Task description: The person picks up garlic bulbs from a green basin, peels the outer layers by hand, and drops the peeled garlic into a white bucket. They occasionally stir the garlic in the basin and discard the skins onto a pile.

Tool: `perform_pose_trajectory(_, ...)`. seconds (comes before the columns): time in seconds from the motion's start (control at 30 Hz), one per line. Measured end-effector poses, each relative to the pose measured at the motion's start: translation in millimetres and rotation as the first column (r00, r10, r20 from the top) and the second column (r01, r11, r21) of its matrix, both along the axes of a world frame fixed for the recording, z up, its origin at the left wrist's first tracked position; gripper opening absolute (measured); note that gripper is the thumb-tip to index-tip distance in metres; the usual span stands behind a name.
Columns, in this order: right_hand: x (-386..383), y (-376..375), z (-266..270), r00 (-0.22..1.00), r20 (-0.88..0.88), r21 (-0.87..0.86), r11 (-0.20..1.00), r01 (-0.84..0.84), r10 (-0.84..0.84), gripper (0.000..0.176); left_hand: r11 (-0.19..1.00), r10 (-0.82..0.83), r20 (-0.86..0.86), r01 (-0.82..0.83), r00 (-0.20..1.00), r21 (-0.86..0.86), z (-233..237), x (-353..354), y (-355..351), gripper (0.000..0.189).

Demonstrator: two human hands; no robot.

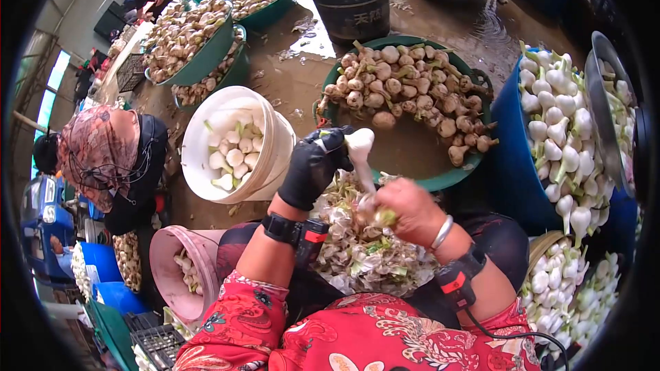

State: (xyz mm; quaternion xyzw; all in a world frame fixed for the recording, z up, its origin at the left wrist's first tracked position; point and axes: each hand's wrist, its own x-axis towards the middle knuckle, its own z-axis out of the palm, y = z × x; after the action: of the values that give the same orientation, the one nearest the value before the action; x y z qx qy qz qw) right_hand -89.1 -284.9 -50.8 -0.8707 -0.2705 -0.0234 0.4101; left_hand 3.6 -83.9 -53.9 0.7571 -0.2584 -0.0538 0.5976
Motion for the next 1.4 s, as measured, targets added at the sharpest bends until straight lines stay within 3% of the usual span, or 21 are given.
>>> perform_pose_trajectory(0.03,-5,4,-20,0.98,-0.179,-0.04,0.995,-0.097,0.088,0.022,0.98,0.057,-0.369,-0.123,0.928,-0.158,-13,5,2,0.024)
perform_pose_trajectory(0.07,-8,7,-28,0.92,-0.355,-0.059,0.979,-0.197,0.164,0.025,0.982,0.043,-0.372,-0.108,0.927,-0.154,-4,4,0,0.024)
perform_pose_trajectory(0.1,-10,4,-31,0.921,-0.361,-0.058,0.982,-0.182,0.149,0.025,0.994,0.063,0.079,-0.07,0.995,0.083,6,1,-2,0.026)
perform_pose_trajectory(0.13,-8,2,-23,0.891,-0.429,-0.088,0.974,-0.207,0.15,0.029,0.945,-0.035,0.506,-0.137,0.862,0.298,10,-2,-5,0.028)
perform_pose_trajectory(0.2,-1,-5,-26,0.848,-0.506,-0.047,0.976,-0.211,0.159,0.031,0.989,0.07,0.075,-0.079,0.995,0.123,-15,-2,-7,0.031)
perform_pose_trajectory(0.27,5,-5,-9,0.792,-0.599,-0.046,0.993,0.112,-0.117,0.03,0.963,0.021,0.289,-0.097,0.957,0.25,0,-4,-12,0.032)
perform_pose_trajectory(0.33,9,-9,9,0.78,-0.371,-0.003,0.84,0.542,-0.505,0.038,0.974,0.004,0.287,-0.068,0.958,0.216,7,-14,-24,0.033)
perform_pose_trajectory(0.4,13,-3,-9,0.813,-0.359,0.366,0.732,0.575,-0.459,0.042,0.996,-0.01,0.198,-0.009,0.98,0.093,1,-17,-30,0.035)
perform_pose_trajectory(0.5,16,5,-23,0.811,-0.521,0.591,0.573,0.567,-0.266,0.027,0.969,-0.091,0.305,0.013,0.948,0.247,15,-20,-34,0.034)
perform_pose_trajectory(0.73,22,-15,-6,0.813,-0.43,0.436,0.698,0.567,-0.392,0.006,0.916,0.072,0.319,-0.19,0.945,0.355,62,-9,32,0.022)
perform_pose_trajectory(0.8,13,-20,-15,0.833,-0.55,0.443,0.827,0.345,-0.053,0.003,0.942,0.336,-0.065,-0.335,0.94,0.016,90,2,78,0.02)
perform_pose_trajectory(0.87,2,-20,2,0.483,-0.834,0.302,0.953,-0.004,0.267,0.014,0.789,0.428,0.201,-0.473,0.881,0.391,91,27,138,0.02)
perform_pose_trajectory(0.93,-6,-15,13,0.426,-0.886,0.093,0.97,-0.224,0.183,0.017,0.495,0.28,0.432,-0.515,0.857,0.7,102,34,149,0.023)
perform_pose_trajectory(0.97,-4,-15,2,0.53,-0.825,0.105,0.975,-0.196,0.196,0.018,0.588,0.411,0.26,-0.472,0.874,0.657,101,34,137,0.023)
perform_pose_trajectory(1.0,-2,-16,-9,0.624,-0.755,0.117,0.978,-0.174,0.202,0.019,0.708,0.289,0.319,-0.426,0.902,0.564,92,39,121,0.021)
perform_pose_trajectory(1.07,7,-18,-12,0.76,-0.646,0.231,0.968,0.099,0.076,0.017,0.877,0.227,0.035,-0.22,0.973,0.426,64,52,77,0.02)
perform_pose_trajectory(1.2,18,-28,-12,0.685,-0.726,0.355,0.822,0.445,-0.057,0.017,0.758,0.075,-0.153,0.043,0.985,0.651,-30,104,3,0.031)
perform_pose_trajectory(1.27,23,-36,-5,0.553,-0.833,0.413,0.693,0.591,0.025,0.018,0.36,-0.083,0.08,-0.045,0.993,0.932,-64,134,-18,0.047)
perform_pose_trajectory(1.3,25,-40,-4,0.539,-0.843,0.399,0.675,0.62,0.004,0.018,0.203,-0.01,-0.002,0.004,1.0,0.979,-73,152,-26,0.055)
perform_pose_trajectory(1.33,27,-42,-5,0.52,-0.854,0.382,0.656,0.651,-0.019,0.018,0.211,-0.018,-0.011,0.015,1.0,0.977,-88,171,-28,0.055)
perform_pose_trajectory(1.4,29,-46,-9,0.478,-0.879,0.38,0.602,0.702,-0.002,0.019,-0.05,-0.017,0.177,-0.178,0.984,0.983,-126,212,-21,0.052)
